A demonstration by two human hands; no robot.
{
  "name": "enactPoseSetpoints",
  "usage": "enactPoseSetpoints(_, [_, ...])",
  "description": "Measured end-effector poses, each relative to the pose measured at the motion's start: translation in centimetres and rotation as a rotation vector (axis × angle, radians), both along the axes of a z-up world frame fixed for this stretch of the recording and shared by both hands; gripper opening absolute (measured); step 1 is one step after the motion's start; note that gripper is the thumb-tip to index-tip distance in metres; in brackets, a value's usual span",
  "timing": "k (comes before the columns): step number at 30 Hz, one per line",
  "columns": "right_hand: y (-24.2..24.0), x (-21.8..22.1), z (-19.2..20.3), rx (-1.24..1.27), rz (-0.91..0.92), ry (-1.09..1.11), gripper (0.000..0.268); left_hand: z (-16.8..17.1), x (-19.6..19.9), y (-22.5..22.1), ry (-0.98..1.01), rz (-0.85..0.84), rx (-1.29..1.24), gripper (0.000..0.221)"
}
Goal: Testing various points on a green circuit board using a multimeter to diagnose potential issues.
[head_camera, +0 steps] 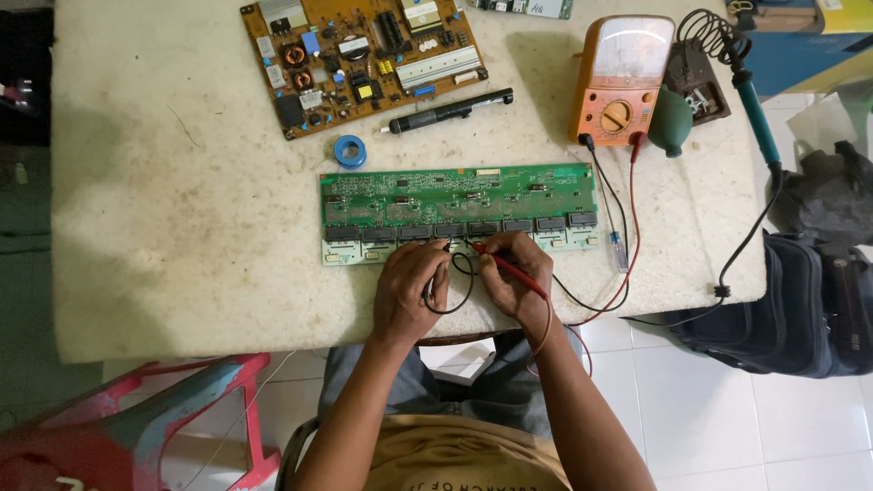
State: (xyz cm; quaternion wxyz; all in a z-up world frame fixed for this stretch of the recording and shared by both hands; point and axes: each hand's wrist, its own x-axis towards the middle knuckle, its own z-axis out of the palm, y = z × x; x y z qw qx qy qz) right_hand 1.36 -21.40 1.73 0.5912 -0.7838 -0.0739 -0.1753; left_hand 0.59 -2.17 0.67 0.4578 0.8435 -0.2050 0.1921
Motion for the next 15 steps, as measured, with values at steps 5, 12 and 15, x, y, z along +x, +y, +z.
enactPoseSetpoints(5, [-0.1,0.0,-0.2,-0.011,-0.013,0.014,0.008,-0.5,0.1,-0.1,-0.027,0.021,0.001,0.012])
enactPoseSetpoints(12, [0.0,-0.1,-0.3,0.009,-0.021,0.025,0.009,-0.9,0.2,-0.2,-0.047,0.042,-0.006,0.012])
enactPoseSetpoints(15, [0.1,0.0,-0.3,0.013,-0.022,0.024,0.008,-1.2,0.0,-0.3,-0.033,0.047,-0.088,0.011])
